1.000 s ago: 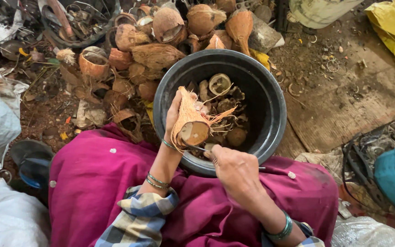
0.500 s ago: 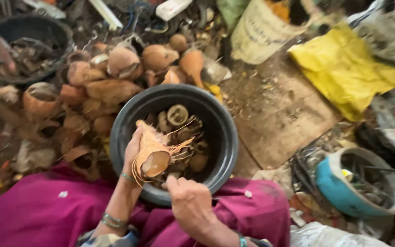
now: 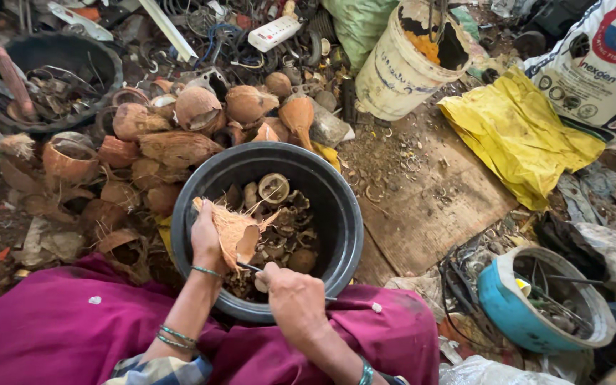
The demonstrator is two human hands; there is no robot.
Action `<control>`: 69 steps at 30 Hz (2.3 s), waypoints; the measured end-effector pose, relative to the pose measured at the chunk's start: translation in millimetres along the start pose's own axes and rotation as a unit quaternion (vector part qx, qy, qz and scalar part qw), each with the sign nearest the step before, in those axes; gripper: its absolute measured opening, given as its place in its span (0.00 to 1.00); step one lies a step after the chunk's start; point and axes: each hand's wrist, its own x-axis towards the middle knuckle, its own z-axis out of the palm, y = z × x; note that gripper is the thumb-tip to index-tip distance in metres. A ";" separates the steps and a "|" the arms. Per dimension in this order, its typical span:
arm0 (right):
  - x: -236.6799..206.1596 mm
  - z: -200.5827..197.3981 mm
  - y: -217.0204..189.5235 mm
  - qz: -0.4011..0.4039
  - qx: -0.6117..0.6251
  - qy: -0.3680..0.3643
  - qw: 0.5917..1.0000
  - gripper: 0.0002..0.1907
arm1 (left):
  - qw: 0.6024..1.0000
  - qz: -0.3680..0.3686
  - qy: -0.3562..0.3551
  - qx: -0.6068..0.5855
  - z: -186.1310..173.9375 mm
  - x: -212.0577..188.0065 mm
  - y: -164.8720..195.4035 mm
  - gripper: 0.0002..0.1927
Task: The person sits on the ground with a large basin on their lap, holding a hollowed coconut shell in one hand and using a small knife-like scoop to scrape the remaining coconut flesh and husk out of the shell, letting the scrapings fall into the basin among other shells and debris.
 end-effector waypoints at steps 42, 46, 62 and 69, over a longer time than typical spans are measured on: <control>10.9 -24.8 -2.8 0.015 -0.021 -0.065 0.998 0.16 | 0.891 -0.175 -0.317 -0.274 15.8 -21.9 23.6 0.22; 7.0 -15.9 -10.9 -0.019 -0.018 -0.044 0.999 0.12 | 0.886 -0.168 -0.334 -0.273 16.4 -26.7 29.7 0.23; -8.1 -2.7 -14.2 -0.037 -0.110 -0.004 0.993 0.03 | 0.919 -0.136 -0.329 -0.168 14.7 -22.6 19.2 0.20; -10.6 3.5 -17.9 -0.013 -0.119 0.026 0.993 0.10 | 0.955 -0.073 -0.240 -0.160 17.6 -18.4 12.6 0.13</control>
